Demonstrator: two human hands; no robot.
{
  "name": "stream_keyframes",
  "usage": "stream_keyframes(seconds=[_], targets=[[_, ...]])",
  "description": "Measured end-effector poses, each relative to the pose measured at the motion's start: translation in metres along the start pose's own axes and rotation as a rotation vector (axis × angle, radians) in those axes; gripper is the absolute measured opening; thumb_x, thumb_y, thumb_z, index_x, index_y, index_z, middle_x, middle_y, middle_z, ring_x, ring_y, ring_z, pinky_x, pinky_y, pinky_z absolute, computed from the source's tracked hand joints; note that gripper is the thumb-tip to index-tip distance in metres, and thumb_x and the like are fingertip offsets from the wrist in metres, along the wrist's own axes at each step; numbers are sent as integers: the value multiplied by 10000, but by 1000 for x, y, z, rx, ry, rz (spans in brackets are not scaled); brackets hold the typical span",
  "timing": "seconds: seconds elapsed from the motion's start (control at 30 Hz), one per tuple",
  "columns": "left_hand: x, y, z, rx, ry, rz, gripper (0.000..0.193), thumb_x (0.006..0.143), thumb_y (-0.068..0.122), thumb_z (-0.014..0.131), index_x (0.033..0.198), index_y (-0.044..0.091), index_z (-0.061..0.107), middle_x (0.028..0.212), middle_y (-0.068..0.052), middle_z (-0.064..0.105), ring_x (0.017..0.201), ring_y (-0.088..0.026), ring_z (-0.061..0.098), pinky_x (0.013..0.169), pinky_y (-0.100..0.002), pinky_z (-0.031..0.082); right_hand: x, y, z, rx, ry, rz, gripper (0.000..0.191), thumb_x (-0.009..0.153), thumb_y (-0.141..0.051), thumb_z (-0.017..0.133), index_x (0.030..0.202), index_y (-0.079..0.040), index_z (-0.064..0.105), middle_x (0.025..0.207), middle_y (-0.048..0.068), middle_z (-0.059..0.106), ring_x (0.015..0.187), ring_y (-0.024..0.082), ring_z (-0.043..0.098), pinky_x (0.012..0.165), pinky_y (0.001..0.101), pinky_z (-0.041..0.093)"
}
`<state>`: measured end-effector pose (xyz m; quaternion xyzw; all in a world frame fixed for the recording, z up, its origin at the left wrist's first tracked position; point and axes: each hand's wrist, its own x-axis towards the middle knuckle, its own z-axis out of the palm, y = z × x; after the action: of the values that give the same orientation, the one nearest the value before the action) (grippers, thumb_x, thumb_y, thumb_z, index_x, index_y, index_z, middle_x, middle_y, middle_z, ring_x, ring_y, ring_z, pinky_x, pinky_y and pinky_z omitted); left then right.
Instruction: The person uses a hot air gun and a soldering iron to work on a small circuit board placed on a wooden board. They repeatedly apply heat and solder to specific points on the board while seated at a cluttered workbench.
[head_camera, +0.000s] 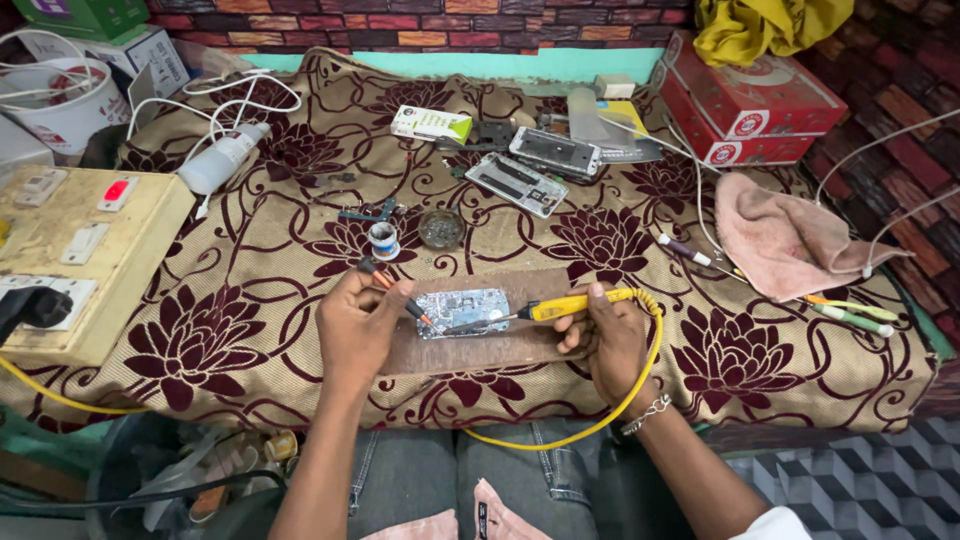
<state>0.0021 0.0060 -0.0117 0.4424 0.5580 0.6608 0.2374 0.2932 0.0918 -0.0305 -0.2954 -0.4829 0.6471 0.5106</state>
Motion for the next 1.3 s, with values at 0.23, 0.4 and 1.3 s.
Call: stream_keyframes(seconds=[0.23, 0.4, 1.3], targets=[[0, -3, 0, -52, 23, 2, 242, 917, 213, 778, 923, 15, 639, 791, -57, 739, 680, -72, 685, 598, -209, 530, 0, -1, 1, -11, -2, 4, 447, 1091, -357, 456, 1092, 61, 613, 782, 133, 689, 576, 128, 608, 569, 272, 587], [-1, 3, 1, -70, 53, -46, 229, 920, 210, 772, 938, 26, 637, 757, -54, 739, 636, -65, 689, 558, -191, 508, -1, -2, 2, -3, -16, -4, 441, 1090, -354, 458, 1091, 59, 612, 785, 135, 692, 580, 128, 612, 572, 271, 589], [-1, 11, 0, -6, 71, -146, 273, 890, 290, 782, 904, 64, 629, 679, -9, 702, 525, -33, 611, 409, -201, 390, 0, -2, 3, -3, 26, 4, 457, 1082, -373, 458, 1085, 56, 615, 777, 131, 686, 566, 133, 599, 567, 280, 588]])
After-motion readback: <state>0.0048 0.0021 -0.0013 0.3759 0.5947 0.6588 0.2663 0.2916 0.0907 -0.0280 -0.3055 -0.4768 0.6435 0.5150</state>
